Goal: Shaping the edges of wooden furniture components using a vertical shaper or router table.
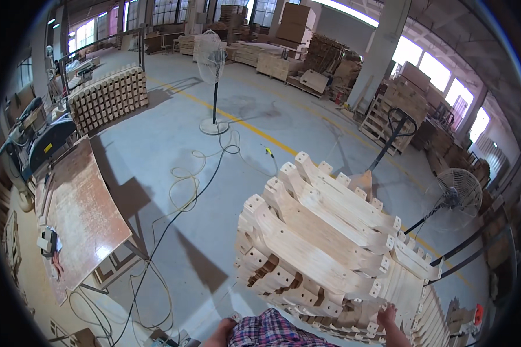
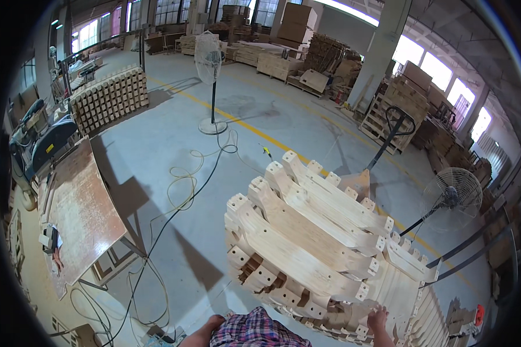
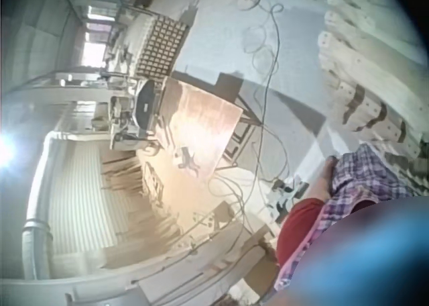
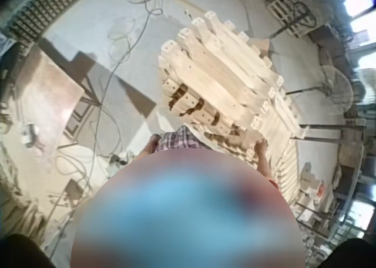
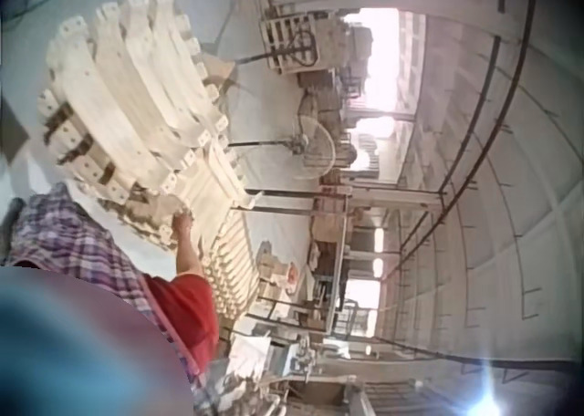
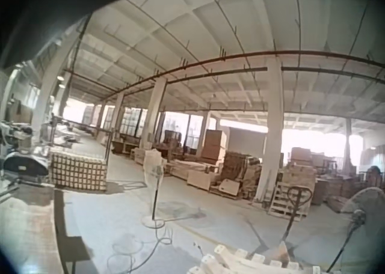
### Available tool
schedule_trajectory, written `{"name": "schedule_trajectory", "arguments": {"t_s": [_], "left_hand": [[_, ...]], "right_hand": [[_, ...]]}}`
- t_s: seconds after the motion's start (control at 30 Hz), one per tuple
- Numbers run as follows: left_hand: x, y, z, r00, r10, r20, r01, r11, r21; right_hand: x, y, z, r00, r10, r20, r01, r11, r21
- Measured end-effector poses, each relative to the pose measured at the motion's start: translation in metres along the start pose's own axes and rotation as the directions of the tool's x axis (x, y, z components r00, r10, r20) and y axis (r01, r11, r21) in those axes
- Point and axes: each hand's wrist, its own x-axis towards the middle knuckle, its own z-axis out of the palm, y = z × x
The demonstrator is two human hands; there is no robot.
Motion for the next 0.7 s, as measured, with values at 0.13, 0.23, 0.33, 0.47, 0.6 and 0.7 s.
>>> {"name": "schedule_trajectory", "arguments": {"t_s": [0.13, 0.23, 0.33, 0.47, 0.6, 0.7], "left_hand": [[0.035, -0.032, 0.021, 0.973, 0.126, 0.195, -0.134, 0.991, 0.027], [0.044, -0.049, 0.009, 0.972, 0.134, 0.195, -0.136, 0.991, -0.002], [0.045, -0.050, -0.011, 0.980, 0.114, 0.163, -0.117, 0.993, 0.010], [0.051, -0.065, -0.040, 0.997, 0.054, 0.063, -0.058, 0.997, 0.051], [0.042, -0.059, -0.046, 0.993, -0.036, 0.109, 0.033, 0.999, 0.028], [0.033, -0.044, -0.047, 0.967, -0.116, 0.227, 0.124, 0.992, -0.022]], "right_hand": [[0.031, 0.004, -0.005, 0.981, -0.050, -0.190, 0.056, 0.998, 0.026], [0.041, -0.100, -0.064, 0.937, -0.219, -0.271, 0.305, 0.892, 0.334], [0.039, -0.137, -0.094, 0.852, -0.326, -0.409, 0.518, 0.629, 0.579], [0.034, -0.195, -0.085, 0.806, -0.372, -0.461, 0.562, 0.725, 0.398], [0.019, -0.217, -0.061, 0.707, -0.475, -0.525, 0.574, 0.818, 0.033], [0.005, -0.232, -0.066, 0.740, -0.481, -0.470, 0.466, 0.871, -0.158]]}}
